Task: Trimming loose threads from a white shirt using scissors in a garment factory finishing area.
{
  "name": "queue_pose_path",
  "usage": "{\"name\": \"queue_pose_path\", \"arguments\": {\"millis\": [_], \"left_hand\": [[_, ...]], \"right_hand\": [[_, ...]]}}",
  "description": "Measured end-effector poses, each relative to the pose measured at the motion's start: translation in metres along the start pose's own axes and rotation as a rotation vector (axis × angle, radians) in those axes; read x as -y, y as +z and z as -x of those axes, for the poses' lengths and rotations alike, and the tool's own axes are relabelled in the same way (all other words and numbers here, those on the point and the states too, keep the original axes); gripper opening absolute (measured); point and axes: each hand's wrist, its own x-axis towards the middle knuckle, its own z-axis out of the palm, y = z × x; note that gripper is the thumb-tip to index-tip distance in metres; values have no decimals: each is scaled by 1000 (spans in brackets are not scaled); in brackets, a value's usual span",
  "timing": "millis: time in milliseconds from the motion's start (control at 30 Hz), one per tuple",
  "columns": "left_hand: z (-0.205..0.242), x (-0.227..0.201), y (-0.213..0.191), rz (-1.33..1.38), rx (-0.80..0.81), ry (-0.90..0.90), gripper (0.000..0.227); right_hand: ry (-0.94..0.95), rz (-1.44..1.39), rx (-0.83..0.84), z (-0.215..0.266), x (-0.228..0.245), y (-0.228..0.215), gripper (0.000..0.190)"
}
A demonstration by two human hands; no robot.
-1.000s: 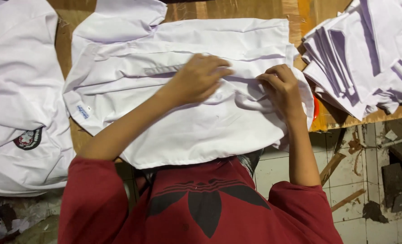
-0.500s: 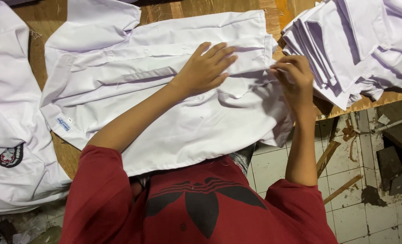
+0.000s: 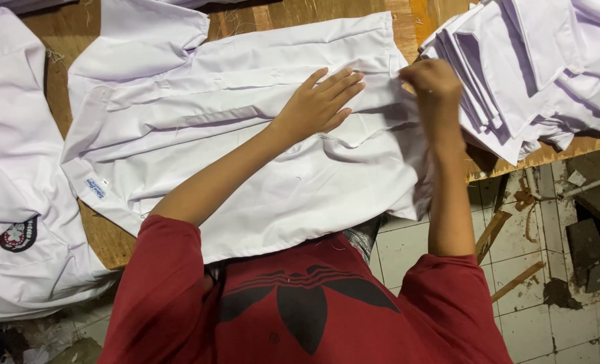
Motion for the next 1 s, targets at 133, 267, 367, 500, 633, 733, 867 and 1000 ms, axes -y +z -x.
{"name": "queue_pose_path", "arguments": {"millis": [133,267,367,500,633,733,867,1000], "left_hand": [[-3,1,-10,2,-10,0,45],[-13,3,-25,58,-49,-2,35],[-29,0,-34,190,-100,-43,31],[-60,-9,-39,438,-104,-116,31],[-73,-11,-28,521,-105,-106,27],[-75,-9,-15,658,-18,-138,24],[-79,-12,-3,667,-95,-173,21],[-77,-26,-31,700,-146,-35,29]], "right_hand": [[38,-125,-5,-3,4,-20,17],[109,-225,59,0,14,-23,24],[91,-217,32,-6,32,-33,23],[5,-110,-52,-5,40,-39,20],[38,-131,-66,10,45,-47,13],[160,-425,151,9,67,-50,31],[57,-318,387,30,61,-34,49],[275,-48,179,63,40,-38,32]]}}
